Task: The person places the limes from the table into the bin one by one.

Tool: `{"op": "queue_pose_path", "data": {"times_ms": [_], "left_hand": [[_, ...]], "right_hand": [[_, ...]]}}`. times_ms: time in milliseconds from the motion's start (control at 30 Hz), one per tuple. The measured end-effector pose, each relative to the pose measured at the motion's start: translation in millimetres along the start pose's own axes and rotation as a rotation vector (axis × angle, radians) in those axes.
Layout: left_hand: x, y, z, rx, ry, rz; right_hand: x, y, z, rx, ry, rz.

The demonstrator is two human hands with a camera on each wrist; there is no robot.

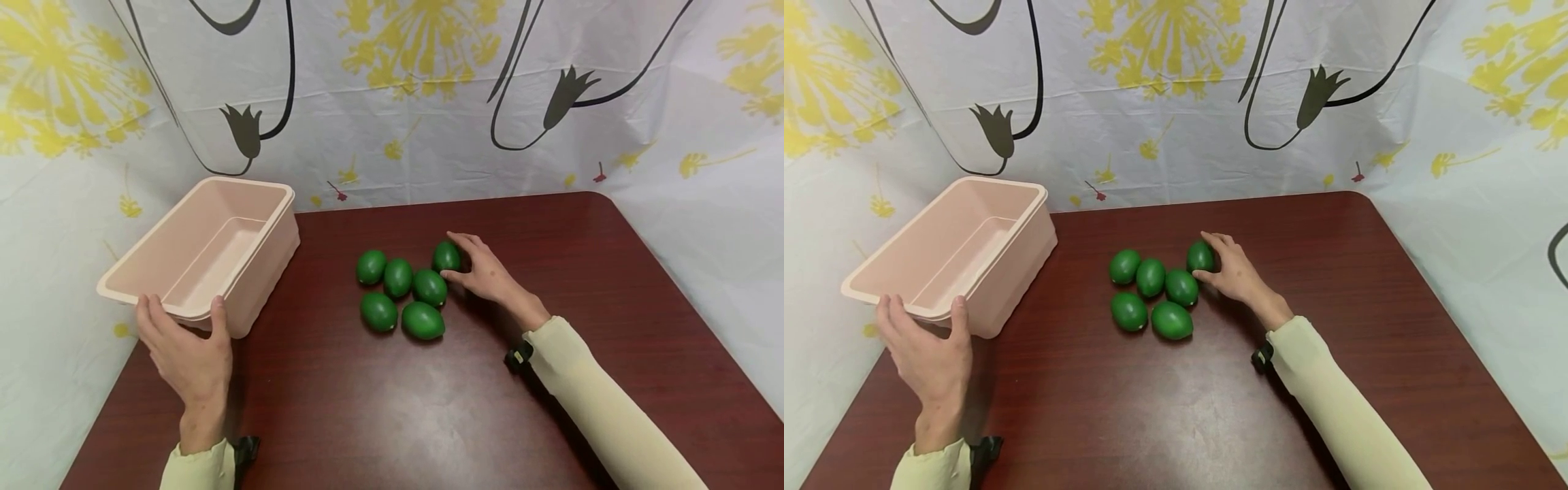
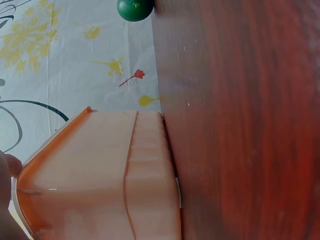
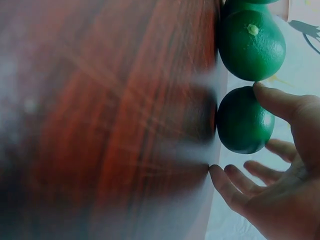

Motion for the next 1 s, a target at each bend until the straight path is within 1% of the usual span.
{"op": "queue_pose_path", "data": {"times_ms": [100, 333, 467, 733, 900, 1000], "left_hand": [[0.4, -0.2, -0.3, -0.002, -0.003, 0.003], [1.8, -0.3, 0.3, 0.001, 0.0, -0.006], [3.0, -0.4, 0.9, -0.001, -0.01, -0.006], [5.7, -0.1, 0.6, -0.007, 0.016, -0.02], [5.7, 0.7, 0.0, -0.005, -0.001, -0.008], [6.0, 1.0, -0.2, -0.003, -0.006, -0.004]], "right_hand": [[0, 0, 2, 0.018, 0.003, -0.014], [-1, 0, 7, 0.041, -0.028, -0.015], [-3, 0, 10, 0.034, -0.052, -0.02], [-1, 2, 12, 0.016, -0.094, -0.013], [1, 1, 13, 0.006, -0.117, -0.009], [4, 0, 13, -0.014, -0.117, -0.01]]}}
Point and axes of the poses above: each hand's wrist, its own z-axis towards the middle knuckle, its own y-axis out of the back of the hand, x = y × z, the point moved 4 cm from there along z, towards the middle knuckle, and after that the axes turned 5 degrees about y, right-handed, at the moved point
